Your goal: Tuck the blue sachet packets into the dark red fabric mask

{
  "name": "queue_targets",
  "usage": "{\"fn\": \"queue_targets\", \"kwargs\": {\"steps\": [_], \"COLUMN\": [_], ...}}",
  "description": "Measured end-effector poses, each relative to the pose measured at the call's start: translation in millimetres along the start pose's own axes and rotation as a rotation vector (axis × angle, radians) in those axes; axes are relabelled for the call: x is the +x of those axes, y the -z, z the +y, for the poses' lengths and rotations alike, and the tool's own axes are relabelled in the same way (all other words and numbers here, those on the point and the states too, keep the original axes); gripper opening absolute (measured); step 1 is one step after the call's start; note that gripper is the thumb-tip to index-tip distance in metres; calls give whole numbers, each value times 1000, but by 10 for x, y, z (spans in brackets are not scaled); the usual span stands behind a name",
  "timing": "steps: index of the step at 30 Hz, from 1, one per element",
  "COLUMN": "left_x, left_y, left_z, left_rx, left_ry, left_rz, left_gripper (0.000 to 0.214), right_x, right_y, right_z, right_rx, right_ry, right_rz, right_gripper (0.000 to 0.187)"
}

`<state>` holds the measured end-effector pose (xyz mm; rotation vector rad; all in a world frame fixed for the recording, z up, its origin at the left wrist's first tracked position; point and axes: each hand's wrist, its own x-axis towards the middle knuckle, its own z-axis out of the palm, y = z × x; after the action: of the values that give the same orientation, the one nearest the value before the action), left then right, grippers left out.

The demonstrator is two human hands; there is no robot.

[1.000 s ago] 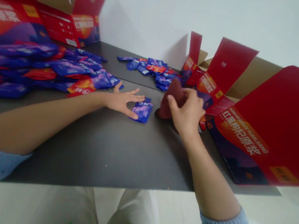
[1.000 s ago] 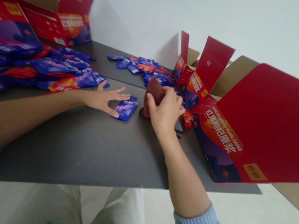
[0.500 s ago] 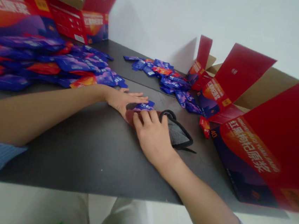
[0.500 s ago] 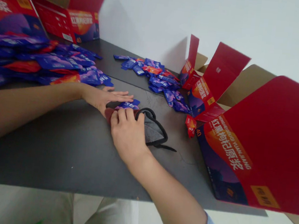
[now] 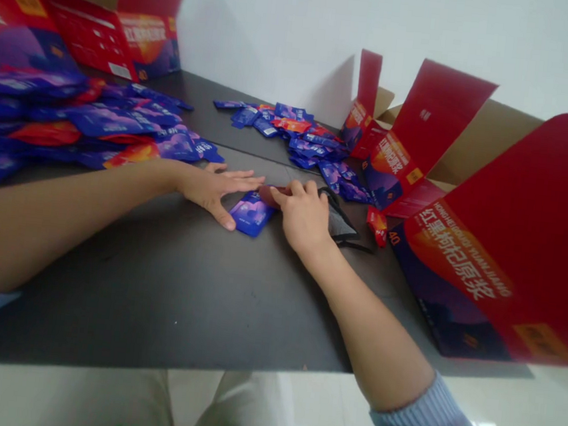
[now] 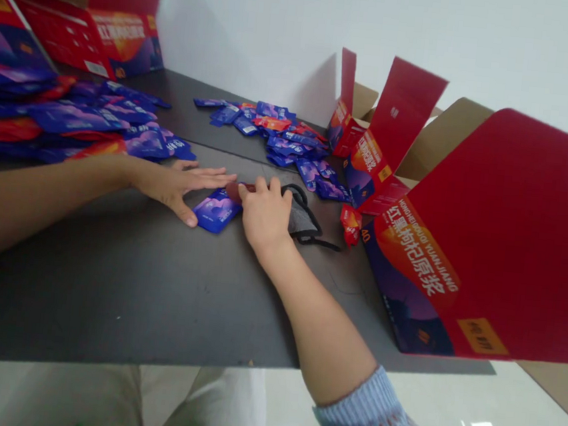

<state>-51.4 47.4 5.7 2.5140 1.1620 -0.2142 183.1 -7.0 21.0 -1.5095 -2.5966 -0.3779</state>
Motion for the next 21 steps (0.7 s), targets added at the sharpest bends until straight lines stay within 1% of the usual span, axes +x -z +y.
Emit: {"fn": "queue_targets", "kwargs": {"steps": [3, 7, 9, 13, 14, 17, 21], "left_x": [-7, -25, -33, -37, -35, -24, -10], "left_y": [-18, -16, -10, -9, -11, -18, -22], "left_z": [1, 27, 53, 96, 99, 84, 48], "left_rx": [-7, -26, -29, -43, -43, -40, -42], "left_ry": [-5, -14, 2, 17, 17, 13, -11], "left_rz": [22, 29, 26, 57, 64, 66, 60], "left_gripper": [117, 116, 116, 118, 118, 119, 121], "right_x": [-2, -64, -123, -272, -302, -338, -247], "right_y": [-10, 40, 79, 171, 191, 222, 174], "right_z": [26, -33, -105, -333, -388, -472, -388], "right_rx": [-12, -18, -17, -25, -30, -31, -4], "right_ry": [-19, 19, 66, 227, 244, 217, 179], "right_rz": [-6, -8, 4, 58, 64, 50, 31], "right_gripper": [41, 41, 39, 34, 33, 29, 32]}}
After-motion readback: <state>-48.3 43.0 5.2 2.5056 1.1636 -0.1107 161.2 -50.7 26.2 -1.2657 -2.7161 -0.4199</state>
